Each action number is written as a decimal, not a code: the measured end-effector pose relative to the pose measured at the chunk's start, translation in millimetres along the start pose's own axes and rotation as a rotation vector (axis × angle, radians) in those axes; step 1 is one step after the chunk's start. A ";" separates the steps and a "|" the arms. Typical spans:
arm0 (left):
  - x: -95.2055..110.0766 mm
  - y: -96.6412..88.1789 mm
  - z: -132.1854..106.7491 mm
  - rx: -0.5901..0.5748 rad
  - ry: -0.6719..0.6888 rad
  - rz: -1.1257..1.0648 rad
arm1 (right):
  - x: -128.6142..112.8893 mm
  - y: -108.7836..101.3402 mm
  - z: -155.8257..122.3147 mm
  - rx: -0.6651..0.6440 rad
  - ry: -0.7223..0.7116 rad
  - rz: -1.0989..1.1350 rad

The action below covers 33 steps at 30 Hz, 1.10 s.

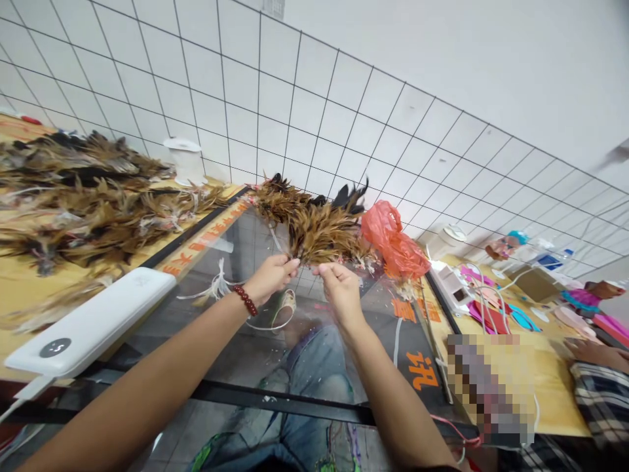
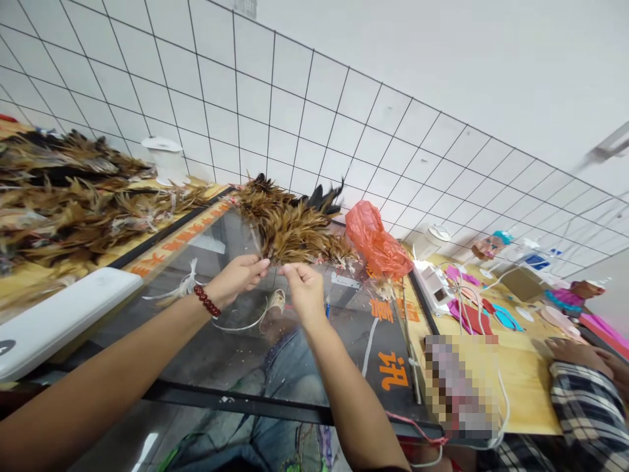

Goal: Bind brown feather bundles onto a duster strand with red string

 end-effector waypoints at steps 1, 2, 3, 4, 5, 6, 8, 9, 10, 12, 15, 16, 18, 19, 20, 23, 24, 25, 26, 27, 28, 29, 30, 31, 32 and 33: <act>-3.9 1.3 0.0 -0.022 -0.054 -0.030 | -7.6 6.3 -3.8 -0.001 -0.082 -0.077; -5.1 0.9 0.0 -0.033 -0.096 -0.088 | -14.0 13.5 -8.4 -0.006 -0.161 -0.149; -3.4 -1.5 0.2 -0.029 -0.120 -0.163 | -18.2 20.3 -13.0 -0.012 -0.226 -0.213; 0.7 -5.8 0.7 -0.013 -0.126 -0.247 | -18.1 27.4 -16.3 -0.037 -0.254 -0.265; 6.6 -11.2 1.3 0.009 -0.117 -0.329 | -16.0 31.6 -17.9 -0.062 -0.261 -0.298; 13.0 -17.5 2.0 0.036 -0.099 -0.393 | -13.2 31.8 -17.5 -0.081 -0.256 -0.315; 24.2 -29.3 3.0 0.089 -0.053 -0.462 | -5.6 21.9 -10.0 -0.140 -0.209 -0.323; 27.7 -33.6 3.2 0.108 -0.037 -0.473 | -0.5 13.6 -3.6 -0.196 -0.165 -0.334; 29.5 -36.3 3.3 0.122 -0.027 -0.477 | 5.4 3.5 3.6 -0.265 -0.111 -0.361; 28.9 -37.0 3.2 0.130 -0.026 -0.475 | 17.4 -23.5 19.3 -0.373 -0.001 -0.495; 26.6 -31.1 2.4 0.108 -0.018 -0.455 | 15.2 -78.5 50.3 -0.168 0.027 -0.829; 26.4 -28.7 2.1 0.098 -0.011 -0.440 | 11.7 -87.6 58.2 -0.085 0.012 -0.937; 25.7 -25.2 1.4 0.088 0.002 -0.404 | 9.0 -82.3 69.2 -0.016 -0.035 -1.123; 24.9 -24.3 1.3 0.088 0.005 -0.385 | 10.1 -71.5 73.2 -0.024 -0.062 -1.207; 23.7 -23.5 1.5 0.086 0.005 -0.369 | 12.0 -59.3 76.2 -0.043 -0.087 -1.286; 18.8 -21.8 3.5 0.071 0.001 -0.343 | 17.1 -35.6 82.0 -0.084 -0.110 -1.438; 17.1 -21.2 4.5 0.061 0.000 -0.343 | 16.1 -36.0 83.1 -0.070 -0.099 -1.436; 15.7 -20.7 5.4 0.053 0.000 -0.346 | 12.5 -40.3 83.8 -0.034 -0.089 -1.391; 14.8 -20.4 6.4 0.046 0.004 -0.349 | 7.1 -47.9 83.9 0.018 -0.081 -1.293; 14.1 -20.2 7.1 0.041 0.007 -0.353 | 1.7 -57.6 83.3 0.075 -0.072 -1.137; 13.7 -20.2 7.7 0.038 0.011 -0.358 | -1.0 -67.0 82.3 0.111 -0.053 -0.927; 13.5 -20.3 8.1 0.037 0.015 -0.364 | 0.1 -73.8 81.2 0.115 -0.021 -0.680; 13.4 -20.3 8.3 0.036 0.017 -0.370 | 3.8 -76.3 80.0 0.092 0.020 -0.426; 13.1 -20.3 8.4 0.035 0.016 -0.375 | 8.3 -74.9 78.3 0.054 0.067 -0.197; 12.6 -19.9 8.4 0.033 0.013 -0.380 | 12.3 -70.7 75.9 0.013 0.112 -0.020; 12.3 -19.6 8.4 0.032 0.012 -0.382 | 15.2 -65.2 73.0 -0.024 0.152 0.100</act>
Point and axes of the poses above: each hand's wrist, its own z-axis towards the middle knuckle, its own y-axis out of the palm, x = y × z, the point moved 10 cm from there along z, towards the middle knuckle, and after that the axes turned 1 degree about -x, right-handed, at the moved point
